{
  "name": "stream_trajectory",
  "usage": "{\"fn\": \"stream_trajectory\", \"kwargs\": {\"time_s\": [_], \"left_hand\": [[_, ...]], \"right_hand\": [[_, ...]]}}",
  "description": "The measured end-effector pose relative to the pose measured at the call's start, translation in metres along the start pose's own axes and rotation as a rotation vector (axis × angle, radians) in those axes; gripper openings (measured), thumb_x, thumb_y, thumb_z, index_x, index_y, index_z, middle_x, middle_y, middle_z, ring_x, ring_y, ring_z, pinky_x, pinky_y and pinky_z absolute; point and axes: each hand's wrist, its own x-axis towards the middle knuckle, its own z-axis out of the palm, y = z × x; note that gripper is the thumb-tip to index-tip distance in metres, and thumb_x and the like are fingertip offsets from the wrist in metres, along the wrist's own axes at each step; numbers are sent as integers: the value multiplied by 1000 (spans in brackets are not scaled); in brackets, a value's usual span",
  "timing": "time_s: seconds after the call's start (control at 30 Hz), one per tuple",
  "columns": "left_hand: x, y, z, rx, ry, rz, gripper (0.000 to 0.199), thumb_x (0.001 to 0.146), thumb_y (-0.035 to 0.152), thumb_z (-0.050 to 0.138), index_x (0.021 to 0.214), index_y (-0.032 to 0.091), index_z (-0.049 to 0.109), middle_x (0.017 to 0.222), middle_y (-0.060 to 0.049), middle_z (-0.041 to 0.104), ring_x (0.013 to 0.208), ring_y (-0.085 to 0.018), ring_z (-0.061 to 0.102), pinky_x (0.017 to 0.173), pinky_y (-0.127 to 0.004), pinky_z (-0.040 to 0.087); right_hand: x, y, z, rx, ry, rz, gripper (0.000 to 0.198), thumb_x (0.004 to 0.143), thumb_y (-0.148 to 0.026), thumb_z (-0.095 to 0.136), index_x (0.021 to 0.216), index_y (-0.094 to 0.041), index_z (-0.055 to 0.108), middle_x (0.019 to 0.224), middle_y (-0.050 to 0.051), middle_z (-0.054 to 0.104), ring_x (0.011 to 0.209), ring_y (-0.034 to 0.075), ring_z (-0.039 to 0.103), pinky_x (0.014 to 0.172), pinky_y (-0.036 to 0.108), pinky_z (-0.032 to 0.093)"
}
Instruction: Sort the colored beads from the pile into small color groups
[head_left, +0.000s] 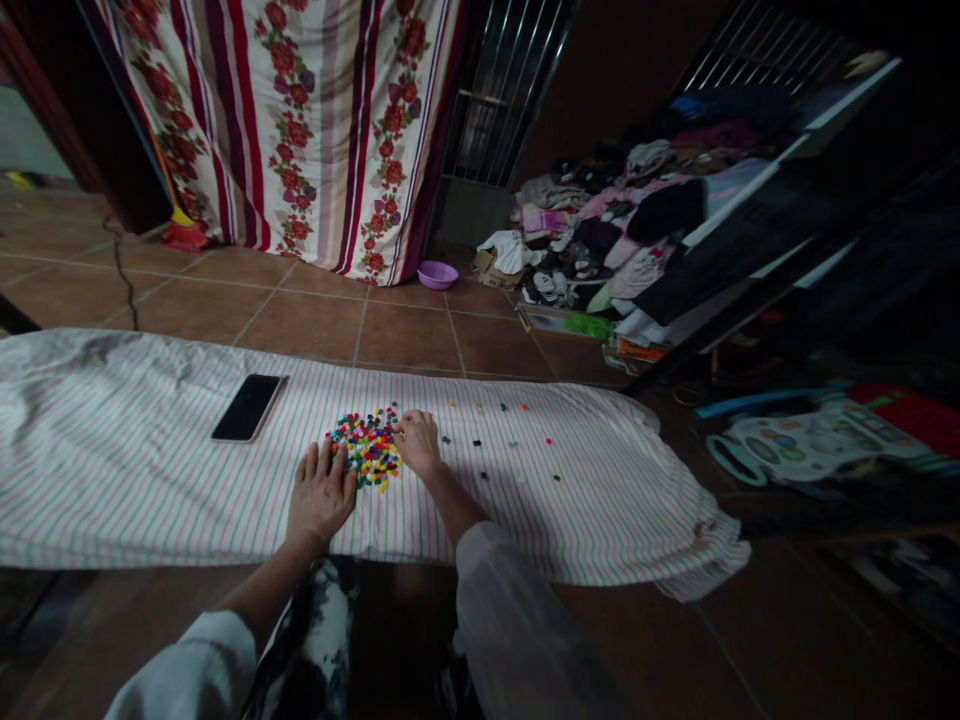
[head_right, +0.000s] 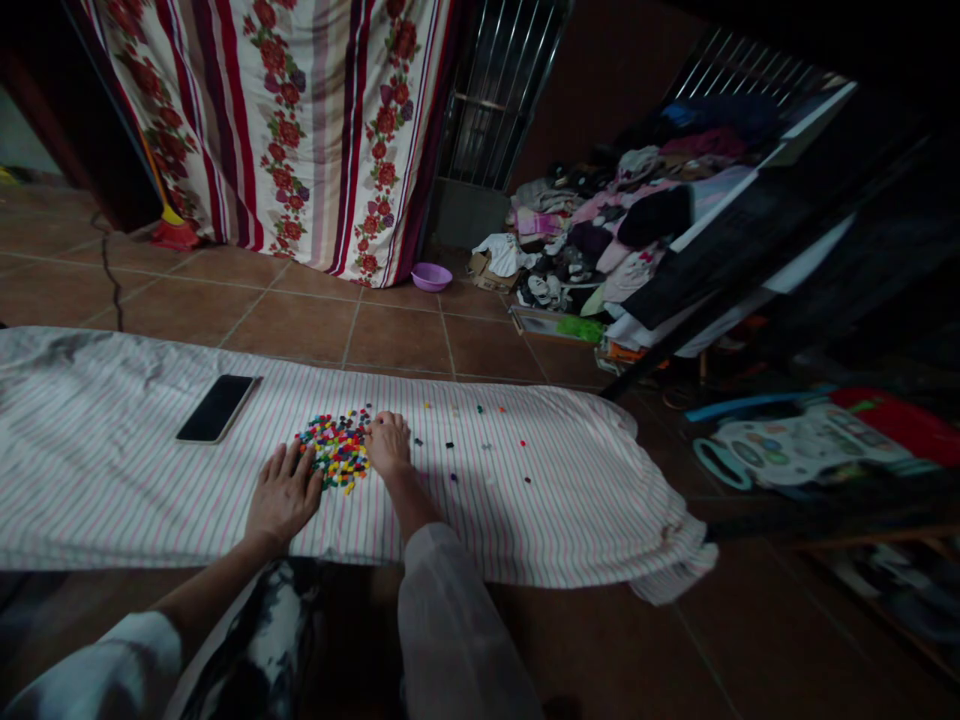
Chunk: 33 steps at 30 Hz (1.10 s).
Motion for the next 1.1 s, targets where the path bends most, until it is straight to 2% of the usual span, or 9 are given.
{"fn": "stream_trajectory", "kwargs": {"time_s": [0.37, 0.57, 0.8, 1.1], "left_hand": [[-1, 0, 1, -23, -5, -4, 55, 88, 40, 40, 132, 10, 53, 143, -20, 45, 138, -36, 34, 109, -50, 32], [-1, 1, -2, -25, 4, -9, 55, 88, 40, 38, 131, 10, 54, 142, -19, 47, 137, -36, 35, 108, -50, 33], [0, 2, -7, -23, -20, 0, 56, 87, 39, 36, 131, 9, 53, 141, -19, 47, 137, -35, 35, 106, -50, 34], [-2, 1, -6, -114, -27, -7, 52, 85, 37, 38, 130, 15, 54, 139, -16, 51, 137, -34, 34, 107, -53, 31]], "right_hand": [[-10, 1, -12, 28, 72, 10, 15, 83, -15, 54, 90, -23, 65, 90, 1, 69, 92, 19, 55, 83, 29, 37], [-24, 14, -22, 64, 109, 13, 14, 84, -15, 55, 92, -22, 63, 86, 1, 69, 88, 17, 58, 82, 26, 38], [-45, 53, -41, 28, 172, 27, 23, 87, -16, 49, 100, -21, 66, 92, 3, 70, 90, 18, 59, 86, 27, 39], [-73, 113, -60, 93, 405, 217, 27, 85, -22, 45, 98, -18, 68, 92, 6, 71, 85, 19, 60, 84, 29, 44]]}}
